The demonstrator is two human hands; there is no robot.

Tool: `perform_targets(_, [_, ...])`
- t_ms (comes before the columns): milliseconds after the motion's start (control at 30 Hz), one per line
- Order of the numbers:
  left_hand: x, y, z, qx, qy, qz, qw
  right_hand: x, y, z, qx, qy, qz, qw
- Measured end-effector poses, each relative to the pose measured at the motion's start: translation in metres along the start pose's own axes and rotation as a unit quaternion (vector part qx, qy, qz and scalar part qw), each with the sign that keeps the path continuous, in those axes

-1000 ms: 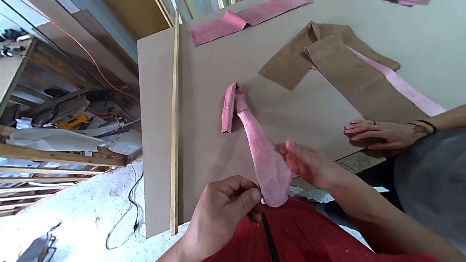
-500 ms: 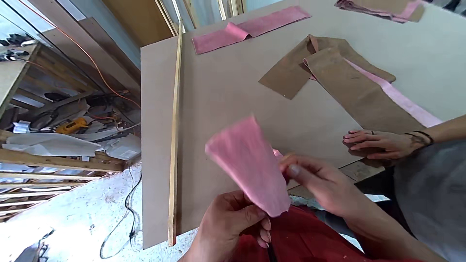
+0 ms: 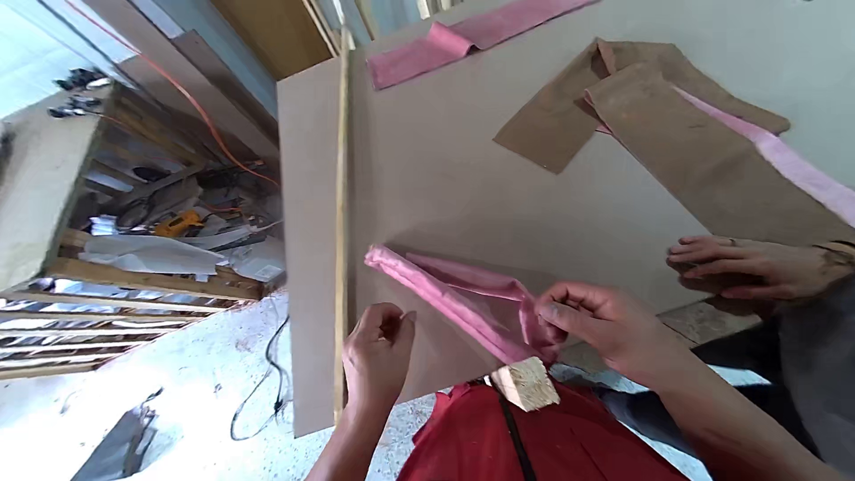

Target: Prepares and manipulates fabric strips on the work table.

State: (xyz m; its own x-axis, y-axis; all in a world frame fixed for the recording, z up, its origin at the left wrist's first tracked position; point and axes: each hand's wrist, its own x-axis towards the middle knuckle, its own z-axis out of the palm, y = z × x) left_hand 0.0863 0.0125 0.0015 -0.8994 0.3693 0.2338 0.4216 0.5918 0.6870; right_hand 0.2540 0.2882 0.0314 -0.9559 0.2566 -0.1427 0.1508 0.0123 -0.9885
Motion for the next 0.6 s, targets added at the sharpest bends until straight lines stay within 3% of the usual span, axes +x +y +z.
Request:
perform_targets(67, [0.018,-0.036,-0.005,0.059,0.042,-0.044,0.996,0.008,0.014,0.004,-0.041,0.028,0.012,0.999])
perform_targets(167, [0.061,-0.073,-0.01,0.098,0.008,-0.121,0.988,0.025,0.047,0.016,-0.239,0.036,-0.017,0.97])
perform_targets(267, [0.119,-0.088,0.0,0.073,-0.095,-0.172,0.978,0.038,0.067,0.018,-0.383,-0.083,-0.035,0.919])
perform_targets(367, [0.163,-0.106,0.023,-0.014,-0.175,-0.265,0.948,0.033,0.055,-0.001,-0.354,-0.24,-0.027,0.903])
perform_targets(433, [0.177,-0.112,0.035,-0.024,-0.225,-0.312,0.923,0.022,0.05,-0.017,-0.341,-0.28,-0.038,0.897])
perform_targets(533, [0.182,-0.095,0.033,-0.018,-0.276,-0.32,0.906,0.017,0.051,-0.039,-0.416,-0.258,-0.04,0.871])
perform_targets(600, [0.177,-0.064,0.014,-0.044,-0.304,-0.275,0.911,0.027,0.035,-0.06,-0.439,-0.179,-0.044,0.88])
